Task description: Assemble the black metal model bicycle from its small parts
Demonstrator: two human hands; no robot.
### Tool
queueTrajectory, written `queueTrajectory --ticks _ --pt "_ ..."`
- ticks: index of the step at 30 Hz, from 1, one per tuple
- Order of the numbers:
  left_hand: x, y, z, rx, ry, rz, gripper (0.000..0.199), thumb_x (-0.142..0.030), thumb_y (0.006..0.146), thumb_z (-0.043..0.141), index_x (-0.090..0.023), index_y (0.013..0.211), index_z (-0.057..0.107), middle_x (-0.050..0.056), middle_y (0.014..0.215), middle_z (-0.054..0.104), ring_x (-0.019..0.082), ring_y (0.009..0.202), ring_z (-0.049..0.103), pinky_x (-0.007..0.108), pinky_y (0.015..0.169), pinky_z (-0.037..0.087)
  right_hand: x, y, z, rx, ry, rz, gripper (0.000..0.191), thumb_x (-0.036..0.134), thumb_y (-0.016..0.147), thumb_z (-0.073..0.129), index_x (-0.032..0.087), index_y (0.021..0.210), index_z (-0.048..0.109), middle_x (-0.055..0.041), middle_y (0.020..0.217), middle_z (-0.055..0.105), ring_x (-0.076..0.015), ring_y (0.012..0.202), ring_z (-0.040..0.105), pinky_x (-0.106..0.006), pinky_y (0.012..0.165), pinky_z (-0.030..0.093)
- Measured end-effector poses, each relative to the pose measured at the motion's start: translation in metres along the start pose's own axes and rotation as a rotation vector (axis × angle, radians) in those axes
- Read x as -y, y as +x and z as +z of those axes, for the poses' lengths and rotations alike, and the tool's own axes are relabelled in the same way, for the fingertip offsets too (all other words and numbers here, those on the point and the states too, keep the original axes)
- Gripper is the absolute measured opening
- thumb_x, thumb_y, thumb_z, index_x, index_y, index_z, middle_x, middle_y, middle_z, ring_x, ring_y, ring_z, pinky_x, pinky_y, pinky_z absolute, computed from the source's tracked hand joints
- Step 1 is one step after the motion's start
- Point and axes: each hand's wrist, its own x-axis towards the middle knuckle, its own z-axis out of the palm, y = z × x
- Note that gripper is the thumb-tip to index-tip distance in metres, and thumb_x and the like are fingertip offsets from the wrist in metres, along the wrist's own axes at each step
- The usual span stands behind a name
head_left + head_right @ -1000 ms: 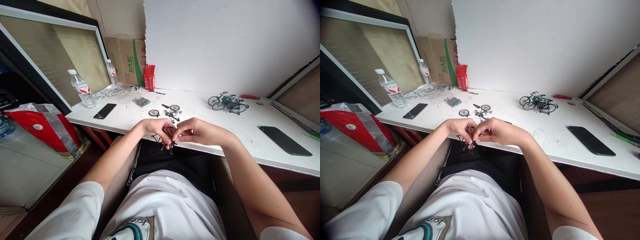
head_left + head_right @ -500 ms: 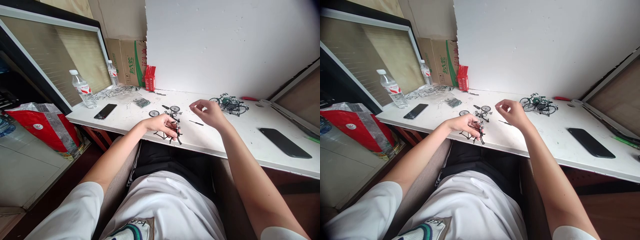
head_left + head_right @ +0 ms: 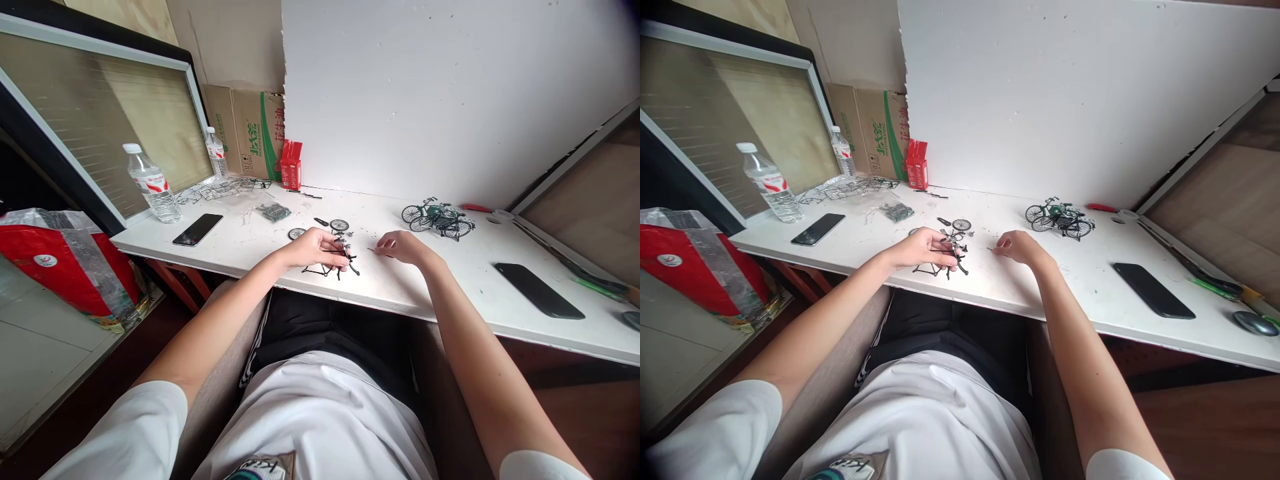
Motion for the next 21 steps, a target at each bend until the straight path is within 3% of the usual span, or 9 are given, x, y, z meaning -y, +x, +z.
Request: queueTrajectory --ticks 4,11,17,21 --pt "-0.004 -0.001 0.003 -0.059 -0.016 0.021 0.048 -0.041 0.073 0.097 -0.009 0.104 0.077 0.015 0.094 0.081 0.022 0.088 0.079 0.029 0.073 0.06 -0.005 0.005 0.005 0.0 -0.003 0.012 0.027 0.044 0.092 0.071 0.021 0.104 0.08 -0.011 0.115 0.081 -0.0253 0.094 0.074 -0.032 0.076 0.055" --pt "-0.009 -0.001 0.006 -0.15 -0.048 0.05 0.047 -0.037 0.072 0.098 -0.009 0.104 0.078 0.014 0.1 0.08 0.022 0.087 0.079 0.029 0.075 0.061 -0.011 -0.002 -0.008 0.067 -0.017 0.042 0.042 0.054 0.086 0.079 0.021 0.111 0.079 -0.0128 0.121 0.079 -0.0264 0.095 0.074 -0.033 0.076 0.056" --pt "-0.008 -0.002 0.003 -0.186 -0.038 0.061 0.047 -0.037 0.072 0.098 -0.01 0.104 0.079 0.014 0.102 0.081 0.023 0.091 0.079 0.031 0.078 0.062 -0.004 -0.005 -0.008 0.152 -0.078 0.098 0.021 0.038 0.097 0.067 0.022 0.105 0.077 -0.0124 0.116 0.079 -0.0269 0.093 0.072 -0.033 0.072 0.052" --pt "-0.008 -0.003 0.0 -0.198 -0.008 0.072 0.047 -0.039 0.073 0.097 -0.009 0.104 0.079 0.017 0.103 0.081 0.023 0.092 0.079 0.03 0.077 0.062 0.006 -0.01 -0.004 0.118 -0.112 0.105 0.016 0.03 0.098 0.06 0.019 0.103 0.071 -0.0166 0.12 0.075 -0.0278 0.092 0.069 -0.035 0.073 0.05"
